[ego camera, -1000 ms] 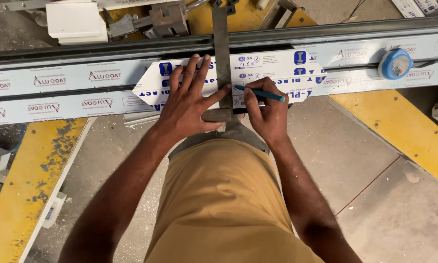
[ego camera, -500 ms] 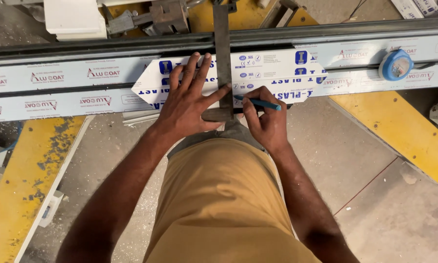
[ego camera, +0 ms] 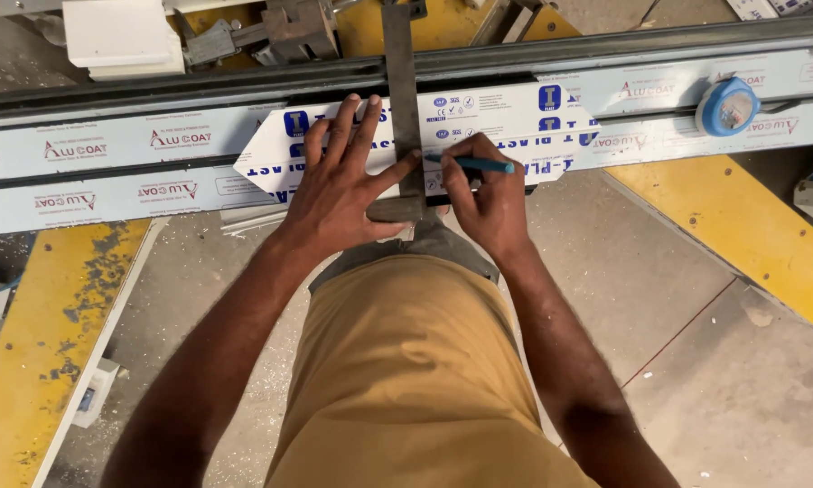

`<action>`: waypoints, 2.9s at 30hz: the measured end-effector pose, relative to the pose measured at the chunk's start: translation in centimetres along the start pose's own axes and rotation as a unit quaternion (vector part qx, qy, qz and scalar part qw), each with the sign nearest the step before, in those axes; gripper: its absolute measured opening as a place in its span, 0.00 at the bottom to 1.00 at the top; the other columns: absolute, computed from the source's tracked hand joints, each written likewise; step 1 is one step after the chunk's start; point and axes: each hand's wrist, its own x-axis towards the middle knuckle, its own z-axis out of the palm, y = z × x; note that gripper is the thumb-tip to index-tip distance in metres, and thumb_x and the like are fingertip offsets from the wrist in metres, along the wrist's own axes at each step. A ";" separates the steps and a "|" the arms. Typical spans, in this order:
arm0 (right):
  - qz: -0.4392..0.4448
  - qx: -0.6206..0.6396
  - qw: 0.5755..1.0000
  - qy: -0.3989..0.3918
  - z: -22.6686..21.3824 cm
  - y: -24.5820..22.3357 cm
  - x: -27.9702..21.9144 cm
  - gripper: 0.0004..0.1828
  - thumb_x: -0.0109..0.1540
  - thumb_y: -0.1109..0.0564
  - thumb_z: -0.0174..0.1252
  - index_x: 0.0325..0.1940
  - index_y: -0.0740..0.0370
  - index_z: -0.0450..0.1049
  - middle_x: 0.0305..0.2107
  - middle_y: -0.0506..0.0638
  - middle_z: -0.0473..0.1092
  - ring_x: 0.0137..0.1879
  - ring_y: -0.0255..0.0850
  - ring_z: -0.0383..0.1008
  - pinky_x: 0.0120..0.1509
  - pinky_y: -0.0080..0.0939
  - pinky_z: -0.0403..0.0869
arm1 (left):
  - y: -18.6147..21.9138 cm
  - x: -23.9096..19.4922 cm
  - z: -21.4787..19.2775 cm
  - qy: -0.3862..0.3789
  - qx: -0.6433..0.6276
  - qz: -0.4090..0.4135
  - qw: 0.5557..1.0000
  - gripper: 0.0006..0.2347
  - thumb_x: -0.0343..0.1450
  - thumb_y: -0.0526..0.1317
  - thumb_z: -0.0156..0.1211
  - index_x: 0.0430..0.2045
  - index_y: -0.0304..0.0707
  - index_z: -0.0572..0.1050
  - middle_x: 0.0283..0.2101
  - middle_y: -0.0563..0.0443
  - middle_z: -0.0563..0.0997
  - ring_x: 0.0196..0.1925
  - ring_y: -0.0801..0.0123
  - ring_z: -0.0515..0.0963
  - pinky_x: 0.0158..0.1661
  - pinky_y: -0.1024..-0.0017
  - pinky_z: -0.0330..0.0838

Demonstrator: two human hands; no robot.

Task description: Measuring and marking metal or plastic window profiles using a tape measure and pencil on a workshop table.

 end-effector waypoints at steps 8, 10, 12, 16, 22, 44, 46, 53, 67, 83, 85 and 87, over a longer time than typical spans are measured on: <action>0.012 0.023 1.000 -0.015 -0.3 0.1 -0.5 0.07 0.69 0.60 0.56 0.42 0.69 0.73 0.23 0.51 0.73 0.27 0.32 0.73 0.30 0.33 0.69 | -0.2 0.0 0.1 0.005 0.002 -0.005 1.000 0.37 0.56 0.64 0.77 0.61 0.58 0.77 0.78 0.31 0.47 0.79 0.39 0.42 0.70 0.40 0.41; 0.047 0.020 0.999 -0.018 0.0 0.4 -0.4 0.07 0.68 0.59 0.56 0.41 0.68 0.73 0.22 0.50 0.73 0.26 0.31 0.73 0.29 0.33 0.69 | -0.2 -0.2 0.2 -0.001 -0.010 -0.007 1.000 0.37 0.55 0.64 0.78 0.61 0.58 0.77 0.77 0.31 0.46 0.79 0.39 0.42 0.70 0.39 0.41; -0.011 0.026 1.000 0.008 0.2 0.7 0.4 0.07 0.69 0.61 0.55 0.44 0.69 0.73 0.25 0.52 0.73 0.30 0.33 0.73 0.32 0.34 0.69 | -0.2 -0.1 0.2 -0.010 -0.005 -0.008 1.000 0.38 0.54 0.64 0.78 0.61 0.58 0.77 0.77 0.31 0.46 0.78 0.39 0.42 0.70 0.38 0.40; -0.010 0.033 0.999 -0.006 -0.8 -0.6 -0.5 0.07 0.69 0.60 0.56 0.43 0.70 0.72 0.26 0.53 0.74 0.28 0.34 0.71 0.32 0.34 0.68 | -0.2 -0.1 0.2 -0.010 -0.002 -0.005 1.000 0.37 0.55 0.63 0.78 0.61 0.59 0.77 0.77 0.31 0.46 0.79 0.39 0.41 0.70 0.38 0.40; -0.037 0.016 0.996 -0.084 -1.8 -0.9 -3.8 0.05 0.67 0.62 0.58 0.40 0.69 0.73 0.28 0.53 0.75 0.32 0.33 0.75 0.37 0.34 0.73 | -0.4 -0.1 0.1 0.009 -0.015 0.001 1.000 0.39 0.55 0.63 0.77 0.63 0.59 0.77 0.77 0.30 0.46 0.79 0.39 0.41 0.69 0.38 0.40; -0.034 0.093 0.993 0.066 2.1 2.2 -1.6 0.06 0.72 0.63 0.55 0.47 0.72 0.71 0.31 0.54 0.77 0.38 0.33 0.79 0.38 0.30 0.77 | -0.3 -0.2 0.4 -0.005 -0.012 -0.006 1.000 0.38 0.55 0.64 0.77 0.61 0.58 0.77 0.77 0.32 0.45 0.79 0.40 0.40 0.71 0.39 0.39; -0.040 0.082 0.994 0.066 2.1 1.9 -1.5 0.06 0.73 0.63 0.55 0.47 0.71 0.71 0.31 0.54 0.77 0.38 0.33 0.80 0.39 0.30 0.78 | -0.3 -0.3 0.4 -0.006 -0.015 -0.006 1.000 0.38 0.55 0.64 0.77 0.61 0.58 0.77 0.78 0.32 0.45 0.79 0.41 0.40 0.71 0.40 0.39; -0.045 -0.014 0.998 -0.040 -1.0 -0.4 -5.3 0.06 0.68 0.62 0.57 0.40 0.69 0.72 0.27 0.56 0.74 0.30 0.41 0.77 0.35 0.39 0.73 | -0.1 -0.8 0.5 -0.005 -0.018 -0.003 1.000 0.39 0.57 0.63 0.77 0.65 0.60 0.75 0.78 0.31 0.44 0.80 0.40 0.40 0.72 0.40 0.39; -0.093 -0.066 0.988 0.099 -3.2 0.9 -4.0 0.05 0.72 0.64 0.56 0.51 0.68 0.75 0.40 0.59 0.76 0.48 0.49 0.80 0.53 0.44 0.77 | 0.9 -2.1 2.8 0.033 0.102 0.078 0.991 0.39 0.63 0.62 0.70 0.65 0.32 0.72 0.72 0.26 0.58 0.77 0.36 0.52 0.71 0.31 0.42; -0.120 0.032 0.989 0.082 -3.2 1.4 -6.4 0.09 0.72 0.67 0.50 0.56 0.69 0.73 0.51 0.61 0.77 0.59 0.52 0.81 0.63 0.46 0.79 | 6.3 -5.9 -0.8 0.274 -0.152 -0.200 0.928 0.17 0.71 0.28 0.63 0.55 0.22 0.76 0.46 0.35 0.86 0.37 0.60 0.86 0.38 0.69 0.80; -0.125 0.036 0.989 0.076 -3.0 0.5 -6.6 0.09 0.72 0.65 0.52 0.56 0.68 0.73 0.51 0.62 0.77 0.59 0.53 0.81 0.63 0.47 0.80 | 7.6 -5.9 -1.8 0.286 -0.208 -0.272 0.895 0.16 0.72 0.28 0.62 0.55 0.22 0.77 0.44 0.37 0.87 0.34 0.60 0.85 0.35 0.68 0.78; -0.178 0.018 0.983 0.046 -3.0 -0.7 -6.8 0.16 0.67 0.58 0.61 0.58 0.68 0.73 0.53 0.62 0.76 0.61 0.54 0.79 0.66 0.51 0.78 | 9.1 -5.0 -2.9 0.353 -0.416 -0.272 0.793 0.13 0.76 0.28 0.56 0.55 0.18 0.74 0.50 0.33 0.84 0.47 0.52 0.82 0.52 0.59 0.77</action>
